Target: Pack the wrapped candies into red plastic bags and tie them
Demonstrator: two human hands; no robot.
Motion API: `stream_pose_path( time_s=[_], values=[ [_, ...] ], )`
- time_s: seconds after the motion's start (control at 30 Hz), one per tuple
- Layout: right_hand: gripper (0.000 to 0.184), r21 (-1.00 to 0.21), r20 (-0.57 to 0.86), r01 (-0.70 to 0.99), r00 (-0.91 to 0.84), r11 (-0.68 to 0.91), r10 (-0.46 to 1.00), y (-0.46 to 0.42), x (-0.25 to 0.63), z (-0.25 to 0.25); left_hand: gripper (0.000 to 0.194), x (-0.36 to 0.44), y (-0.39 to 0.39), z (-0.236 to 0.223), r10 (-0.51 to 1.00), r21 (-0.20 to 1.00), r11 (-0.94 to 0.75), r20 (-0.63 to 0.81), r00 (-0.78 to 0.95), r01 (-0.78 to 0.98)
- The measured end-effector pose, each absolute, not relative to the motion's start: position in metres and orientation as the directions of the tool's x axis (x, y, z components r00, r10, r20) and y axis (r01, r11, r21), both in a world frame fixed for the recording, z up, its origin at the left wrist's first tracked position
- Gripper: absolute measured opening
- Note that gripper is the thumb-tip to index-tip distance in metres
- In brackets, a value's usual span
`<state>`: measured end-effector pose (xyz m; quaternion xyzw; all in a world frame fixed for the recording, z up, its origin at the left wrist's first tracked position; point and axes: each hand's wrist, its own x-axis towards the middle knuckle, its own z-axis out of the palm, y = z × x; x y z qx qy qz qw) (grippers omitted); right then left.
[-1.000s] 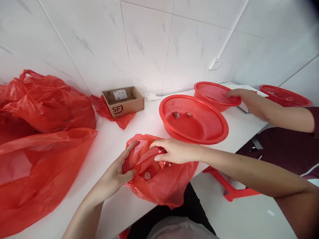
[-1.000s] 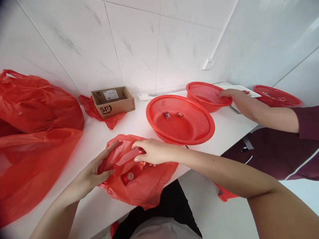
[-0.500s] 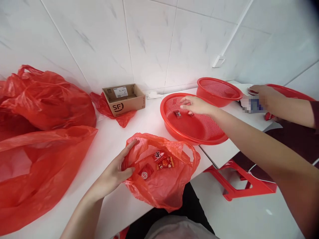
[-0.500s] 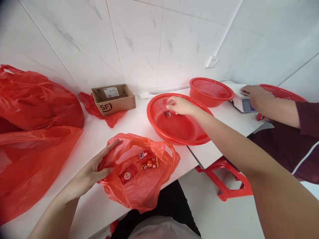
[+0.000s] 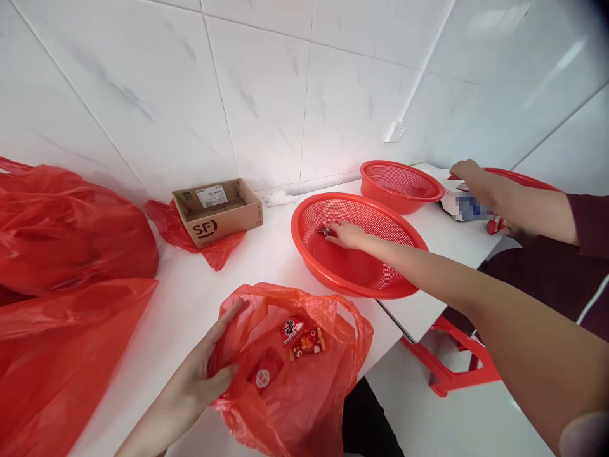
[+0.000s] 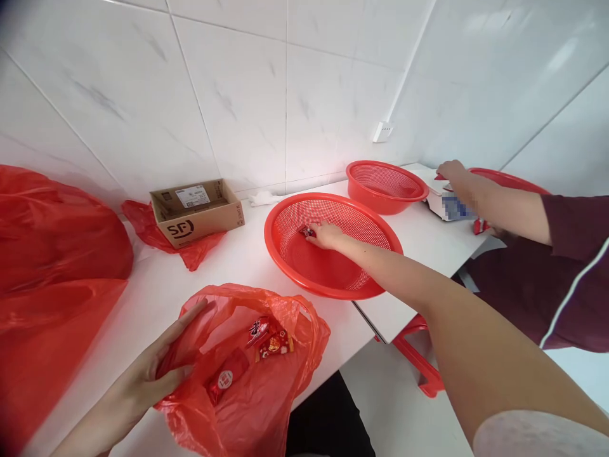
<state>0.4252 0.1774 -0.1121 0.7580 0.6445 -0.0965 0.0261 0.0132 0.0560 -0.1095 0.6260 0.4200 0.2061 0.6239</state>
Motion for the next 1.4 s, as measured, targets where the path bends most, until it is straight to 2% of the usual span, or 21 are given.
stream_pose_path(
  time_s=[0.17,0.3,0.37,0.43,0.47,0.53,0.63,0.7,0.77,0.83,0.9,0.97,1.07,1.17,1.27,1.4],
  values=[
    [0.027,-0.267,-0.187,0.957,0.063,-0.113,0.98,0.18,0.423,-0.102,0.084,0.019,0.054,-0.105,0.79,0.958,0.177,-0.275,0.548,0.227],
    [0.017,-0.435,-0.178,0.895,0.019,-0.096,0.984,0.166,0.411,-0.065,0.084,0.022,0.052,-0.097,0.814,0.955,0.199,-0.287,0.505,0.222],
    [0.016,-0.564,-0.157,0.825,-0.057,-0.042,0.986,0.146,0.394,-0.04,0.082,0.021,0.051,-0.096,0.814,0.957,0.194,-0.279,0.509,0.216],
    [0.02,-0.767,-0.11,0.639,-0.214,0.054,0.971,0.116,0.368,-0.018,0.081,0.019,0.051,-0.096,0.804,0.964,0.173,-0.258,0.535,0.205],
    [0.022,-0.808,-0.111,0.583,-0.284,0.08,0.952,0.099,0.353,-0.009,0.081,0.017,0.05,-0.096,0.799,0.967,0.159,-0.245,0.55,0.199],
    [0.025,-0.784,-0.136,0.608,-0.36,0.121,0.923,0.067,0.322,0.002,0.081,0.015,0.05,-0.096,0.791,0.972,0.133,-0.221,0.57,0.193],
    [0.038,-0.556,-0.111,0.796,-0.355,0.238,0.928,0.029,0.286,0.003,0.077,0.014,0.05,-0.095,0.794,0.981,0.048,-0.153,0.589,0.189],
    [0.043,-0.425,-0.064,0.859,-0.343,0.286,0.937,0.014,0.277,0.0,0.075,0.013,0.051,-0.094,0.779,0.982,0.001,-0.118,0.616,0.187],
    [0.041,-0.379,0.008,0.873,-0.327,0.305,0.945,0.001,0.279,-0.002,0.074,0.013,0.052,-0.091,0.759,0.977,-0.041,-0.106,0.643,0.209],
    [0.036,-0.387,0.085,0.873,-0.287,0.297,0.954,-0.015,0.289,-0.004,0.072,0.01,0.051,-0.088,0.744,0.953,-0.112,-0.107,0.66,0.281],
    [0.031,-0.428,0.149,0.865,-0.218,0.261,0.965,-0.035,0.303,-0.01,0.065,0.003,0.046,-0.085,0.764,0.88,-0.222,-0.11,0.636,0.419],
    [0.031,-0.487,0.176,0.853,-0.114,0.187,0.978,-0.057,0.317,-0.022,0.055,-0.006,0.037,-0.083,0.816,0.759,-0.289,-0.123,0.565,0.584],
    [0.038,-0.599,0.122,0.8,0.057,0.028,0.991,-0.084,0.33,-0.049,0.044,-0.02,0.02,-0.081,0.869,0.592,-0.324,-0.122,0.479,0.738],
    [0.04,-0.738,0.052,0.672,0.158,-0.068,0.986,-0.095,0.33,-0.075,0.041,-0.023,0.002,-0.081,0.862,0.457,-0.425,-0.06,0.503,0.782],
    [0.037,-0.831,0.049,0.553,0.172,-0.056,0.984,-0.095,0.316,-0.087,0.041,-0.01,-0.011,-0.082,0.854,0.303,-0.502,0.025,0.519,0.81],
    [0.031,-0.907,0.065,0.421,0.064,0.032,0.996,-0.095,0.292,-0.08,0.035,0.009,-0.016,-0.086,0.911,0.127,-0.412,0.076,0.405,0.903]
  ],
)
